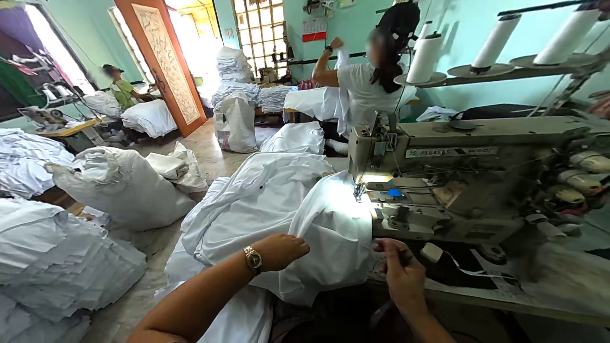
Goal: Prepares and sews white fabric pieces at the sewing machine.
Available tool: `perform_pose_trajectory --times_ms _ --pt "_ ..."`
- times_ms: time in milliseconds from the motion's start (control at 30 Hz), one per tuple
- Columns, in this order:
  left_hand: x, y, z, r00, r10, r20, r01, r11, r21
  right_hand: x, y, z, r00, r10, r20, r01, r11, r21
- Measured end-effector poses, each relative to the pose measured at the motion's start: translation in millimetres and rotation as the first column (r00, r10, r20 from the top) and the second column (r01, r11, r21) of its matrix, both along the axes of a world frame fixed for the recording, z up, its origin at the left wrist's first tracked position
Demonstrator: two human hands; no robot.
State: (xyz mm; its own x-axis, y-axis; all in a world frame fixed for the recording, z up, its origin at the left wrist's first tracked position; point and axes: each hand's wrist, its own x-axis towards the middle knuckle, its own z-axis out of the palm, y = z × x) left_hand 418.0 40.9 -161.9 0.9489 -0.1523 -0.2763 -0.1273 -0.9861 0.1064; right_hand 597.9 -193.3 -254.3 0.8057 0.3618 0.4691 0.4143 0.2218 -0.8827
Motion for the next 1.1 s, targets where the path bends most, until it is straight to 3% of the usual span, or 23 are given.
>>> perform_pose_trajectory --times_ms 133,233,333,433,533,633,700,767,867,933,1033,1100 --pt "1.5 9.8 -3.4 0.996 0.018 -0.088 -0.016 1.000 0.025 -28.8 16.4 6.3 0.950 0.314 -0.001 -0.312 0.944 -0.111" --pt "0.4 13.6 15.8 0.999 -0.009 -0.046 0.007 0.999 -0.039 -37.2 29.2 7.3 0.804 0.588 -0.091 -0.588 0.761 -0.275" --pt "-6.1 6.3 70.2 0.976 -0.026 0.215 0.081 0.965 -0.251 -44.7 38.2 17.4 0.587 0.790 -0.177 -0.771 0.479 -0.420" --pt "-8.2 19.3 98.3 0.888 0.031 0.459 0.163 0.912 -0.377 -58.1 41.6 20.0 0.511 0.832 -0.216 -0.791 0.357 -0.497" --pt "-4.6 55.3 97.0 0.859 0.103 0.501 0.024 0.970 -0.240 -56.3 40.5 15.0 0.544 0.792 -0.277 -0.797 0.385 -0.464" --pt "-0.5 98.8 60.7 0.905 0.279 0.322 -0.272 0.960 -0.066 -37.5 38.3 8.1 0.679 0.670 -0.300 -0.715 0.511 -0.477" --pt "0.0 111.9 27.2 0.905 0.367 0.216 -0.368 0.929 -0.033 -27.9 37.3 -4.7 0.763 0.585 -0.274 -0.627 0.566 -0.535" --pt "3.9 102.7 16.1 0.898 0.363 0.250 -0.360 0.931 -0.059 -24.0 36.7 -7.6 0.779 0.573 -0.254 -0.606 0.585 -0.540" --pt "14.3 71.8 15.7 0.909 0.262 0.323 -0.216 0.961 -0.171 -24.6 35.4 -5.4 0.769 0.584 -0.262 -0.618 0.573 -0.538" --pt "23.3 60.9 7.2 0.948 0.194 0.251 -0.151 0.972 -0.183 -25.1 35.8 -6.9 0.772 0.585 -0.246 -0.613 0.587 -0.528" --pt "34.1 52.0 -7.3 0.976 0.215 0.022 -0.211 0.971 -0.108 -27.1 33.3 -12.4 0.783 0.589 -0.200 -0.598 0.626 -0.501" --pt "39.8 51.5 -5.8 0.970 0.237 -0.045 -0.241 0.963 -0.122 -25.1 30.4 -10.6 0.799 0.574 -0.181 -0.573 0.633 -0.520"
